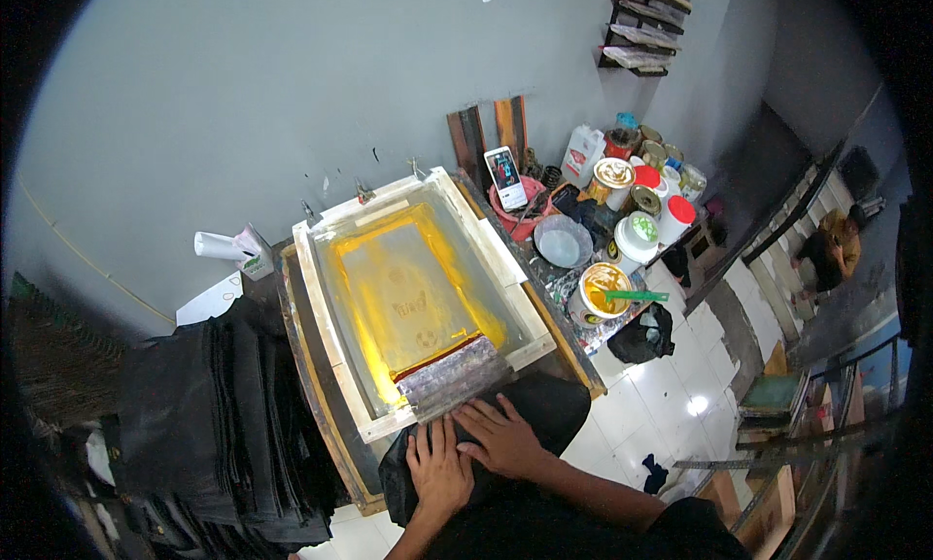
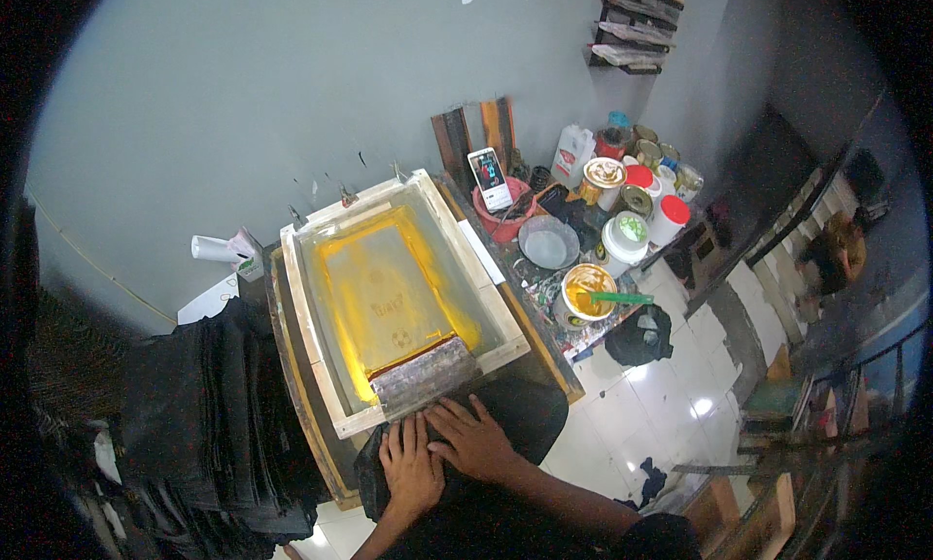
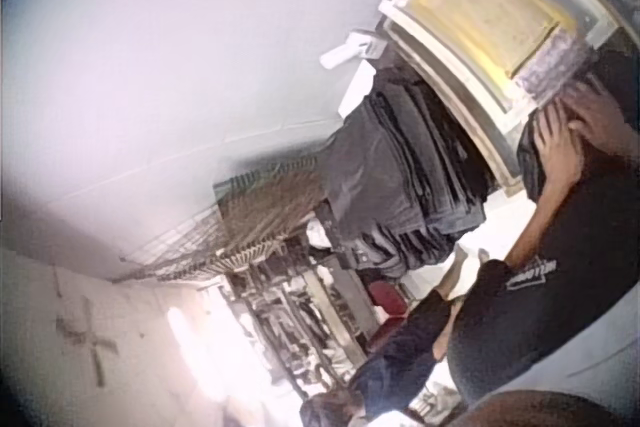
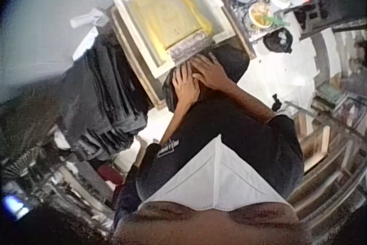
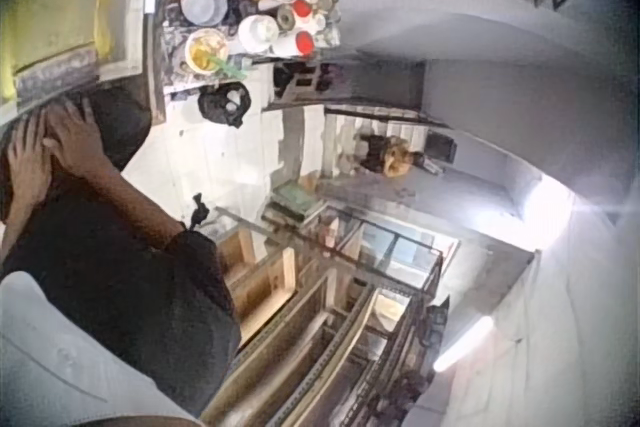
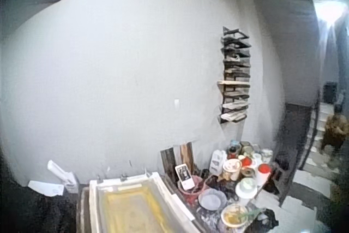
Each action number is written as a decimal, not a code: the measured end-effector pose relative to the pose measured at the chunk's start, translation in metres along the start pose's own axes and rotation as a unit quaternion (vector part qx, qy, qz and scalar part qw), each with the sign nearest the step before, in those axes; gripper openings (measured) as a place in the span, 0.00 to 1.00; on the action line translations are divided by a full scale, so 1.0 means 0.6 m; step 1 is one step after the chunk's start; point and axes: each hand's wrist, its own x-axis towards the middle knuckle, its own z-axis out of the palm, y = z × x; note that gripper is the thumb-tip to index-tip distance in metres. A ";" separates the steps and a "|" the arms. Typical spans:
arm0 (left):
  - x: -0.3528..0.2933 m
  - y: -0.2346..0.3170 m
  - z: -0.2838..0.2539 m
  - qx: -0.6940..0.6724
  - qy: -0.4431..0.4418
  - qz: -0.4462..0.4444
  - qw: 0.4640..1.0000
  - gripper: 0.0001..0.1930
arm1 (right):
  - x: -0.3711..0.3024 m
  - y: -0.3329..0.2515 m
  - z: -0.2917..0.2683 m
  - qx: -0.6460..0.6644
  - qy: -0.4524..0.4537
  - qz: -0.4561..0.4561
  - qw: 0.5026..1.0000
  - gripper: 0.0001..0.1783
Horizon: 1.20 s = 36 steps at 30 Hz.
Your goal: The person performs screen printing on black tote bags by placing a bag on the printing base, lowering the screen frame, and using a squeegee to spread yellow ink. They then lift the frame and set the printed bag aside before repeating the process.
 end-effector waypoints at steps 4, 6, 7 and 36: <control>-0.002 0.002 -0.001 0.002 0.004 -0.014 1.000 0.37 | -0.014 0.034 -0.022 -0.012 0.002 0.028 1.000 0.34; 0.000 0.004 -0.005 -0.003 0.012 -0.011 1.000 0.37 | -0.029 0.065 -0.034 -0.028 0.003 0.034 0.999 0.34; 0.001 0.004 -0.007 -0.005 0.017 -0.011 1.000 0.36 | -0.038 0.080 -0.042 -0.051 0.003 0.045 0.998 0.34; -0.145 -0.050 -0.064 -0.388 0.225 -0.314 0.837 0.14 | -0.120 0.225 -0.143 0.342 0.037 0.263 0.901 0.18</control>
